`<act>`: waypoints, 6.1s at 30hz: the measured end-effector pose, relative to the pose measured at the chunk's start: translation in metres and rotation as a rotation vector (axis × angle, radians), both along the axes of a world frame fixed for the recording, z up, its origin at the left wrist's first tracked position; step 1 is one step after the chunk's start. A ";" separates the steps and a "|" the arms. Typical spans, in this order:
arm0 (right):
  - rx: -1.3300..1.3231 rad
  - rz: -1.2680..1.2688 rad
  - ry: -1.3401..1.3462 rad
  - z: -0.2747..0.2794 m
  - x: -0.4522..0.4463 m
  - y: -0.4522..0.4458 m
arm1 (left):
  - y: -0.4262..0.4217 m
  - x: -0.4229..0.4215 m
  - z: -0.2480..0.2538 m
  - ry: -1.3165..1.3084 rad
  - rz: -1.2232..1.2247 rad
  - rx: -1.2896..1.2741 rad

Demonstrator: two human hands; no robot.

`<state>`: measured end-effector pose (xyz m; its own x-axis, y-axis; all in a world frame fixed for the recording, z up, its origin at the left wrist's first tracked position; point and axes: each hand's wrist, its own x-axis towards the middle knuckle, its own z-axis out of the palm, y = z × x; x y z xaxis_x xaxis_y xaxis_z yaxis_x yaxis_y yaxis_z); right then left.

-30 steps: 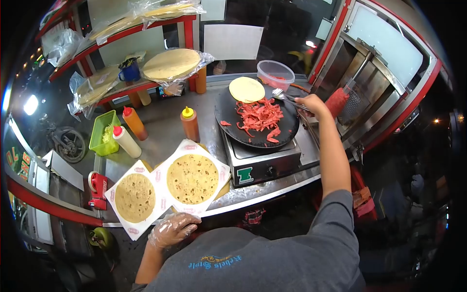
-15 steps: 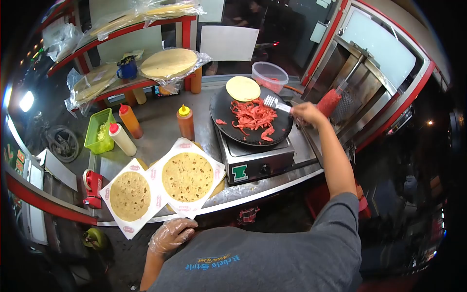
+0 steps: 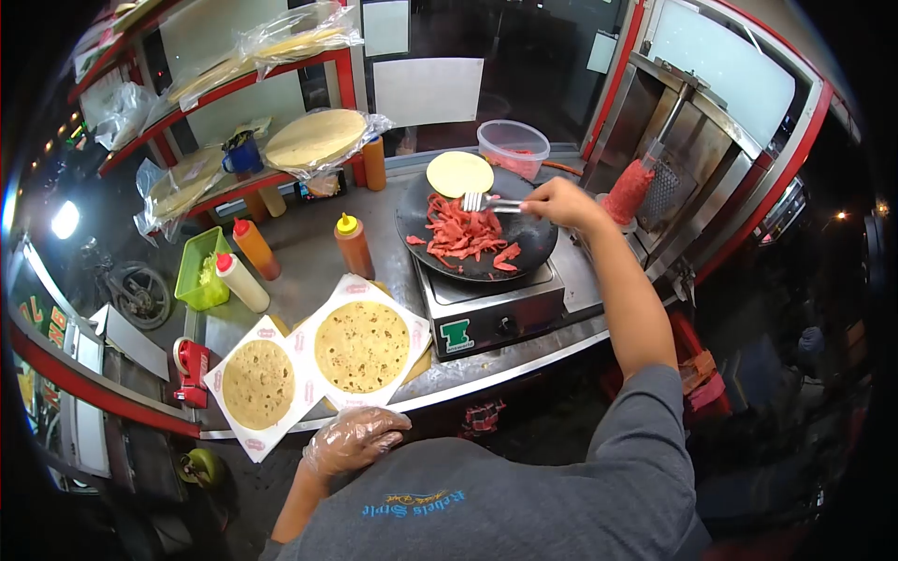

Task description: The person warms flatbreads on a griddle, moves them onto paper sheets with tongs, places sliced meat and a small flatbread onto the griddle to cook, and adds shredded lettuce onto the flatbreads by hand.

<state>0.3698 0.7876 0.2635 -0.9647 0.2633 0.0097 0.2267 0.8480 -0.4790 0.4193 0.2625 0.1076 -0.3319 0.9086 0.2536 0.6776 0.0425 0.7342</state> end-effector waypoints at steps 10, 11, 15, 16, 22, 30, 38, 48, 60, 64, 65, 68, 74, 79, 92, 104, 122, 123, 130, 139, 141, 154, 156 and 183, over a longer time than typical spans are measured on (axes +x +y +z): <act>0.602 -0.130 0.005 0.031 0.085 -0.040 | -0.046 0.004 -0.038 -0.091 0.137 -0.120; 0.541 -0.222 -0.099 0.047 0.086 -0.054 | -0.048 0.003 -0.037 -0.096 0.143 -0.125; 0.702 -0.053 -0.003 0.002 0.078 -0.074 | -0.042 -0.007 -0.032 -0.086 0.122 -0.088; 0.702 -0.081 0.020 0.007 0.075 -0.075 | -0.037 -0.012 -0.027 -0.038 0.107 -0.044; 0.406 -0.249 0.237 0.006 0.005 -0.045 | -0.010 -0.026 -0.028 0.005 -0.026 0.050; 0.431 -0.114 0.159 -0.040 0.027 -0.017 | -0.046 -0.018 -0.036 -0.109 0.084 0.007; 0.387 -0.133 0.236 -0.071 0.015 0.011 | -0.055 -0.010 -0.034 -0.141 0.111 -0.043; -0.536 -0.391 -0.189 -0.012 0.056 0.012 | -0.054 -0.015 -0.029 -0.065 0.236 -0.039; 0.654 -0.139 0.236 0.001 0.045 -0.061 | -0.042 -0.028 -0.025 -0.084 0.106 -0.056; 0.701 -0.171 0.094 -0.002 0.078 -0.104 | -0.053 -0.035 -0.034 -0.176 0.091 -0.066; 0.628 -0.188 0.129 -0.007 0.077 -0.119 | -0.054 -0.037 -0.044 -0.199 0.084 -0.059; 0.475 -0.094 0.210 -0.052 0.058 -0.147 | -0.049 -0.046 -0.050 -0.176 -0.001 -0.075; 0.197 -0.389 0.053 -0.036 0.033 -0.082 | -0.039 -0.063 -0.021 -0.054 -0.075 -0.034; 0.542 -0.366 -0.044 -0.047 0.009 -0.119 | -0.026 -0.053 -0.026 -0.123 -0.147 0.000; 0.210 -0.095 0.082 -0.054 -0.003 -0.041 | -0.045 -0.027 -0.044 -0.148 0.074 -0.038; 0.368 -0.245 0.434 -0.087 0.071 -0.115 | -0.042 -0.020 -0.050 -0.178 0.077 -0.077; 0.484 -0.424 0.204 -0.079 0.039 -0.093 | -0.027 -0.049 -0.046 -0.146 -0.215 -0.109; 0.521 -0.393 0.232 -0.090 0.036 -0.104 | -0.026 -0.048 -0.042 -0.146 -0.236 -0.110; 0.424 -0.424 0.245 -0.067 0.078 -0.076 | -0.018 -0.045 -0.041 -0.117 -0.135 -0.096; 0.493 -0.362 0.276 -0.061 0.079 -0.058 | 0.029 -0.011 -0.023 -0.147 -0.167 -0.138; 0.477 -0.344 0.207 -0.070 0.082 -0.042 | 0.045 -0.004 -0.022 -0.130 -0.144 -0.133; 0.224 -0.185 0.512 -0.064 0.114 -0.009 | 0.061 0.035 -0.005 -0.218 0.134 -0.236; 0.237 -0.195 0.445 -0.071 0.127 -0.014 | 0.035 0.033 -0.020 -0.117 0.277 -0.217; -0.216 -0.109 0.772 -0.290 0.075 -0.353 | -0.145 -0.381 -0.106 -0.029 0.947 -0.012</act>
